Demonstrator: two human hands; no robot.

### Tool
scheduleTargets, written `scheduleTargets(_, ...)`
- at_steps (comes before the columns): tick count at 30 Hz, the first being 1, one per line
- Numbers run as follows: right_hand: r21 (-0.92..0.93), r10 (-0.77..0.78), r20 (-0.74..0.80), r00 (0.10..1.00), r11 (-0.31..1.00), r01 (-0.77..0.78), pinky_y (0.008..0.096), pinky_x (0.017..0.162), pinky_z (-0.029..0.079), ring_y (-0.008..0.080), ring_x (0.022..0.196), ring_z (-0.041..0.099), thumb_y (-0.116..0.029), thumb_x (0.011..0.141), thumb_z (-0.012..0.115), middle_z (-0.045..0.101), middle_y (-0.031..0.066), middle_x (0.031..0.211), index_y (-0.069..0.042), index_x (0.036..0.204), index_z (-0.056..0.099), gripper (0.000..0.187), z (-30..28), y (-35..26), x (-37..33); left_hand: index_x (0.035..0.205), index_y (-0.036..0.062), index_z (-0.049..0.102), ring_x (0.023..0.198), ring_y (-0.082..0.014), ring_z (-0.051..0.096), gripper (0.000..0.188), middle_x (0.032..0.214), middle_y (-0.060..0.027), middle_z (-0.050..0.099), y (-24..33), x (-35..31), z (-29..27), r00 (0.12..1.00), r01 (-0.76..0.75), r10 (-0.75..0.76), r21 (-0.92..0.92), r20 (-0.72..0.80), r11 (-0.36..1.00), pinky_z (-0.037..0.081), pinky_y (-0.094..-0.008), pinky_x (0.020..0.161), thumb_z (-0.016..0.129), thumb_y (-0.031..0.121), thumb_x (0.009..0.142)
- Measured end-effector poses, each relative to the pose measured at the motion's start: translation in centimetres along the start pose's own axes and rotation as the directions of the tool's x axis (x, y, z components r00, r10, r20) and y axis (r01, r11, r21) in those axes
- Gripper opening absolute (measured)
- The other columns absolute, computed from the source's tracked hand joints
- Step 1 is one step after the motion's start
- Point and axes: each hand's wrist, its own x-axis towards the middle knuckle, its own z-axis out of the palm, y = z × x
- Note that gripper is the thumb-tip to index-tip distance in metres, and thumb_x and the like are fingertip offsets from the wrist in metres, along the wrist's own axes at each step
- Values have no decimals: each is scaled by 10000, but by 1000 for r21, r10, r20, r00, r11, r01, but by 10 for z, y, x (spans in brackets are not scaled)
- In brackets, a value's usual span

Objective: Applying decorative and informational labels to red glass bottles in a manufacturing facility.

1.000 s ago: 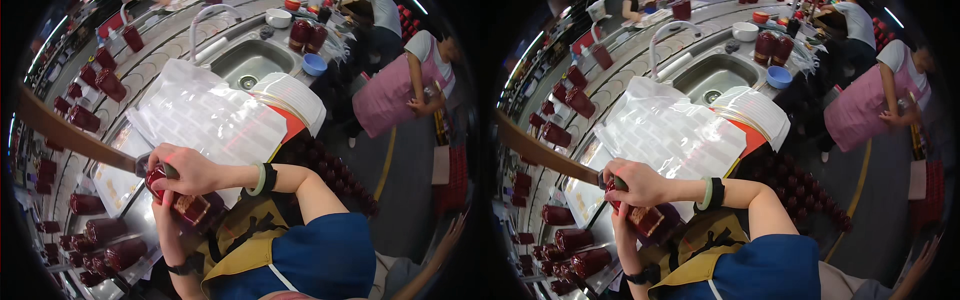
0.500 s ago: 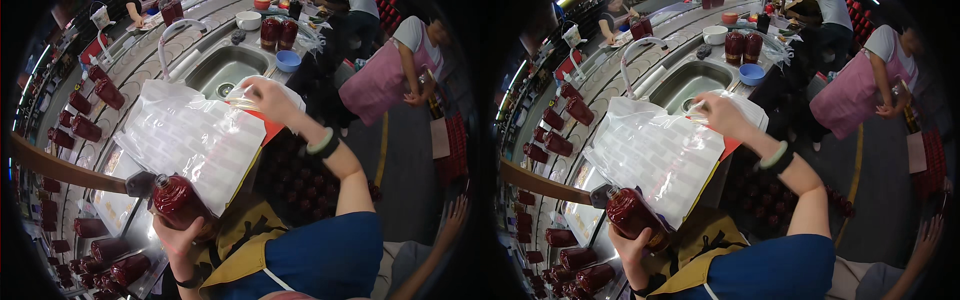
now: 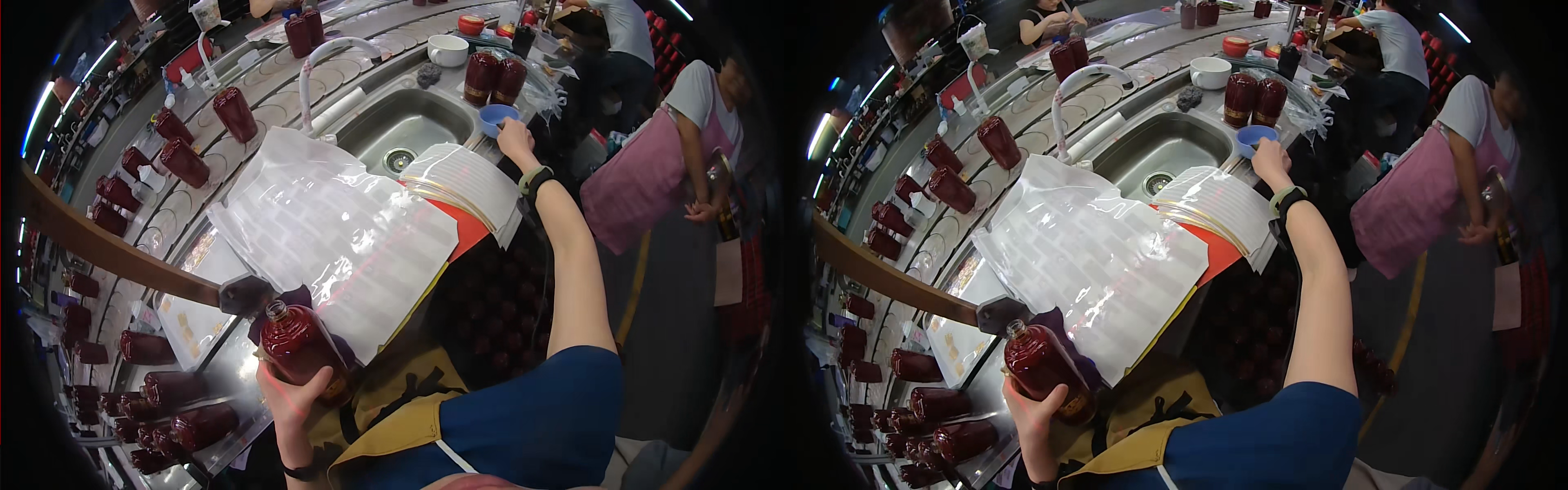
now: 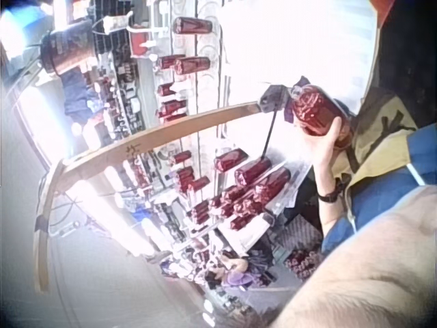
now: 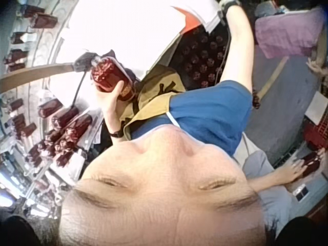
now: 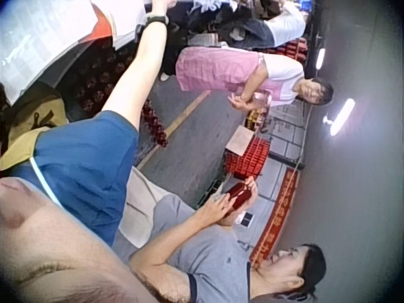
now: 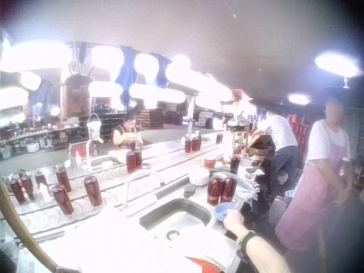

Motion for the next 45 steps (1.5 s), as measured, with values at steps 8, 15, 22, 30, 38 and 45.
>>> scheduleTargets(8,321,-186,-44,982,928,190,497,927,540,400,1073,699,-214,914,737,750,197,1071,-133,1198,740,295,8,-62,-15,1268,-8,612,1065,-206,664,775,1154,-104,698,-6,1,9,999,-34,34,29,21,999,531,-376,971,940,129,580)
scheduleTargets(15,863,-736,-82,672,284,417,301,744,534,139,814,667,-99,921,762,737,93,918,-51,1178,722,264,-71,-161,-129,1307,-1,597,1090,-211,663,817,1206,-101,686,-5,13,21,997,-41,40,13,66,999,509,-374,1013,958,149,589)
scheduleTargets(22,939,-973,-110,203,-35,343,382,748,531,271,828,673,-197,912,796,690,87,968,-67,1093,654,263,-170,-187,-243,1283,1,609,1072,-204,679,794,1186,-95,693,14,24,57,960,-179,163,54,229,982,531,-355,986,964,178,596)
scheduleTargets(30,801,-960,15,279,179,571,419,759,518,333,891,666,-208,944,742,641,88,1027,-74,1025,695,163,-189,-154,-236,1574,-57,297,1353,-306,547,1206,1473,-222,525,28,35,89,878,-375,279,199,388,905,429,-424,1144,975,241,623)
scheduleTargets(38,357,-624,-232,747,660,662,409,801,525,338,886,656,-96,940,682,631,135,969,-42,973,726,78,-176,-69,-92,1615,-53,251,1532,-322,339,968,1666,-219,305,-6,33,41,948,-285,238,228,210,931,277,-427,1250,785,28,811)
scheduleTargets(45,-35,-256,-306,917,966,258,514,869,535,417,1050,674,-312,963,669,679,163,1139,-116,1015,766,225,-104,-16,57,1583,-9,344,1484,-298,418,695,1638,-144,379,-46,15,-20,985,-133,144,104,-98,986,338,-457,1213,649,1,959)
